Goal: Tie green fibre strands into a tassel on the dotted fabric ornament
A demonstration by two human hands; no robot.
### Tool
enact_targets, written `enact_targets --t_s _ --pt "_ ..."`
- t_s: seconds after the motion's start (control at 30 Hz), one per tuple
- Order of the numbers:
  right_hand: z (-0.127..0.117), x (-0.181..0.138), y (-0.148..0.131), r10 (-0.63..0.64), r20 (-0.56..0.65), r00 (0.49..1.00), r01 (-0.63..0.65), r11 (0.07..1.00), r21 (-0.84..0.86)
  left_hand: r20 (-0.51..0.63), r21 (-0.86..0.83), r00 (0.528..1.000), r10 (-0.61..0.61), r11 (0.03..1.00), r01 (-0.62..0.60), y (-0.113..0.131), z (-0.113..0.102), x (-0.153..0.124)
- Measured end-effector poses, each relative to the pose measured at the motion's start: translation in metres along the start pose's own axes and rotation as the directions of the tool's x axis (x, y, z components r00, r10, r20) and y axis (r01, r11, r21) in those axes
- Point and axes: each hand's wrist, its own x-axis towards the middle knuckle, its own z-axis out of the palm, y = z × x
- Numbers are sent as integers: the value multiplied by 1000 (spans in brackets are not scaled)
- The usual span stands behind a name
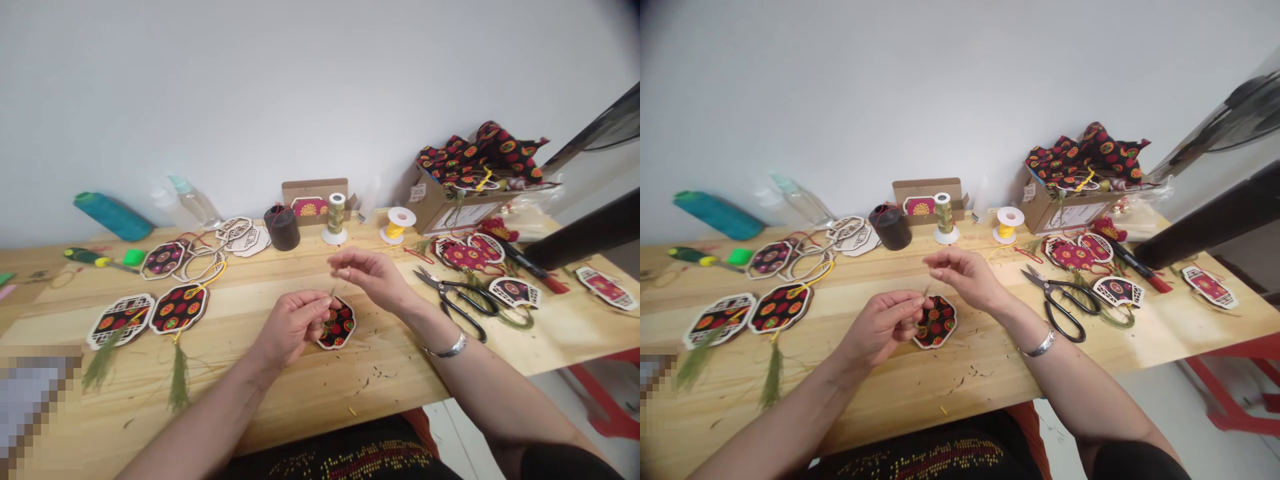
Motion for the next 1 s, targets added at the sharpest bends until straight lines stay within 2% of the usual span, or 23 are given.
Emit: enact_targets --t_s 0.07,0.13,0.2,0.27,0.37,0.4,0.43,0.53,0.6,0.8,1.0 --pt "-9 -1 -8 -110 -100 989 85 969 -231 -33 -6 999 7 1000 -7 1 0 1" --pt "-22 -7 -20 -167 -142 976 68 845 -531 -59 -10 998 13 1000 -13 1 0 1" --pt "-37 -21 -29 -128 -141 982 -31 622 -782 -83 -12 996 18 1000 -19 2 0 1" --pt "-52 -42 -32 -10 -158 987 -143 372 -917 -104 -11 994 23 1000 -24 3 0 1" --pt "-75 -84 -17 131 -264 956 -267 7 -964 -125 -11 992 23 1000 -25 3 -1 2" --pt "-82 -98 -10 145 -296 944 -286 -88 -954 -129 -11 991 21 1000 -23 3 -1 2" --pt "-88 -111 -2 153 -326 933 -305 -145 -941 -133 -11 991 21 1000 -22 2 -1 3" --pt "-100 -140 16 140 -353 925 -330 -167 -929 -151 -10 988 24 1000 -26 2 0 4" --pt "-102 -149 20 119 -348 930 -327 -164 -931 -165 -5 986 32 999 -34 2 1 4" --pt "-100 -147 18 103 -392 914 -375 -154 -914 -168 7 985 46 999 -45 3 1 3" --pt "-107 -146 20 49 -340 939 -325 -190 -926 -168 -19 985 32 999 -36 5 0 4"
